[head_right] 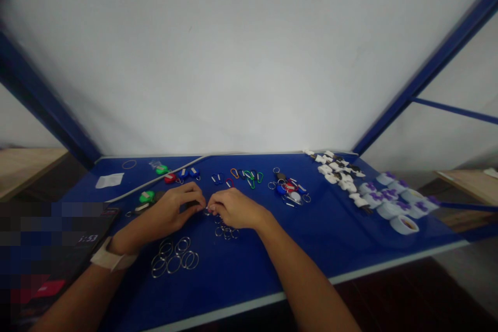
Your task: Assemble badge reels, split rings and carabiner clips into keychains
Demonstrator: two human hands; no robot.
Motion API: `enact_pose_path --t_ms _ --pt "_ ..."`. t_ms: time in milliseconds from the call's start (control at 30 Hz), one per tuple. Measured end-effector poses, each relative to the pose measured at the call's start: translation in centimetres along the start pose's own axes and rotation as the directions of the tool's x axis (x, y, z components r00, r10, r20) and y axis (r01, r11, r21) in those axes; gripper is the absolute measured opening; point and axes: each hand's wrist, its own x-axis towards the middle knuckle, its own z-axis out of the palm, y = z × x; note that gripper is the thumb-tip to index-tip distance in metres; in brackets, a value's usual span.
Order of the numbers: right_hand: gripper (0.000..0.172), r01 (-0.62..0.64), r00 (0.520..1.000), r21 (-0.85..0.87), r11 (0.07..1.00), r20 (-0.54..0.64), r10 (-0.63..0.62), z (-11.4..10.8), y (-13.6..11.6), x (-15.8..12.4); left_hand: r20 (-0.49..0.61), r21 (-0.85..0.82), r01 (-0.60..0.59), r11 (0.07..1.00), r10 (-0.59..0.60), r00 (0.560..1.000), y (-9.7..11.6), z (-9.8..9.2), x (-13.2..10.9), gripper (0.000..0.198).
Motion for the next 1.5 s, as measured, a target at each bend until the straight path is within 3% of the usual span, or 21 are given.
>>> enact_pose_path --t_ms 633,833,1067,1200,1400,1500 --pt "0.02 -0.02 1.0 0.017 1.0 0.022 0.02 0.3 0.3 0.1 -0.028 -0.091 -0.011 0.996 0.008 1.0 -0.7 1.2 0.1 0.019" --pt "0.019 -0.09 0.996 0.074 0.993 0.017 0.089 0.5 0.4 0.1 -0.04 -0.088 -0.012 0.996 0.008 0.999 -0.4 1.1 0.1 0.018" --pt "0.017 -0.156 0.962 0.215 0.964 -0.188 0.197 0.5 0.4 0.1 -0.235 -0.102 0.023 0.994 -0.047 0.971 0.3 0.4 0.5 0.012" --pt "0.018 -0.131 0.955 0.253 0.959 -0.226 0.19 0.7 0.4 0.3 -0.319 -0.16 0.056 0.986 -0.105 0.942 0.1 0.5 0.6 0.006" --pt "0.014 -0.08 0.889 0.289 0.954 -0.412 0.199 1.2 0.8 0.6 -0.29 -0.191 0.064 0.98 -0.118 0.95 0.2 0.6 0.6 0.007" --pt "0.015 -0.074 0.88 0.429 0.9 -0.397 0.262 1.3 0.9 0.6 -0.26 -0.185 0.056 0.981 -0.104 0.96 0.6 0.6 0.6 0.007"
